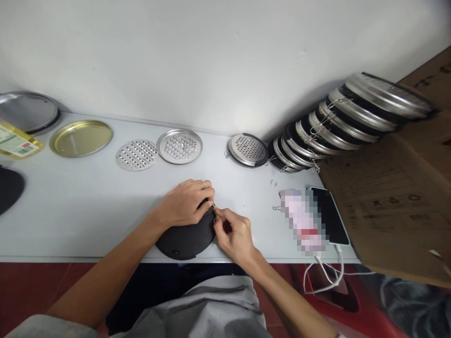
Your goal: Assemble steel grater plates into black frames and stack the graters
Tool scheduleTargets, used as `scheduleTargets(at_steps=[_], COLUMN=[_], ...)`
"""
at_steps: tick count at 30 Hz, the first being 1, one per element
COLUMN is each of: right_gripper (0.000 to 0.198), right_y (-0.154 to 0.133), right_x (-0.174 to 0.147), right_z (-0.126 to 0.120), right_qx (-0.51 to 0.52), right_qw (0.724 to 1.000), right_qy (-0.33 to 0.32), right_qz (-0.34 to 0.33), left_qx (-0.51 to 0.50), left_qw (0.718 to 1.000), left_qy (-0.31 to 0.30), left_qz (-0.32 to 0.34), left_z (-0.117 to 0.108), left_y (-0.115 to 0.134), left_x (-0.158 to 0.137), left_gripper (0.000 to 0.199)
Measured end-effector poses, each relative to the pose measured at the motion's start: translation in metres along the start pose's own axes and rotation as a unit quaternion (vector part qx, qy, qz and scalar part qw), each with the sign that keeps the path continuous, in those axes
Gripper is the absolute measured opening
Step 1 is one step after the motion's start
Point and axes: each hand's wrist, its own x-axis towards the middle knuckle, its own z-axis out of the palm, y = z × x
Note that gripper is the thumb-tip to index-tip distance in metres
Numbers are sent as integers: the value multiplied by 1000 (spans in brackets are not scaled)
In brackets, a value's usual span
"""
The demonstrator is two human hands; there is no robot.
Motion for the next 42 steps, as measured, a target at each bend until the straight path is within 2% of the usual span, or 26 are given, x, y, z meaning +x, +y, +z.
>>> scheduleTargets(at_steps=[14,22,26,32,37,42], right_gripper=[14,14,12,12,12,13], right_y=[-5,-5,-4,-3,-3,-2], right_x=[0,1,0,-2,-4,-6], right_z=[0,3,5,5,4,5], right_qx=[-15,-33,-37,-31,-24,-20], right_qw=[1000,999,999,999,1000,999], right_qy=[-20,-11,-1,-2,-5,-5], right_qz=[10,12,9,10,20,37], left_qx=[39,2,-15,-20,-36,-58], left_qw=[999,1000,1000,1000,999,998], left_qy=[8,3,2,5,-12,-16], left_qz=[3,17,11,-15,-9,-3], left_z=[2,-2,-3,-1,0,-1], left_y=[1,2,4,8,4,1], left_x=[2,2,0,-4,-3,-3], left_gripper=[16,11,2,23,14,13])
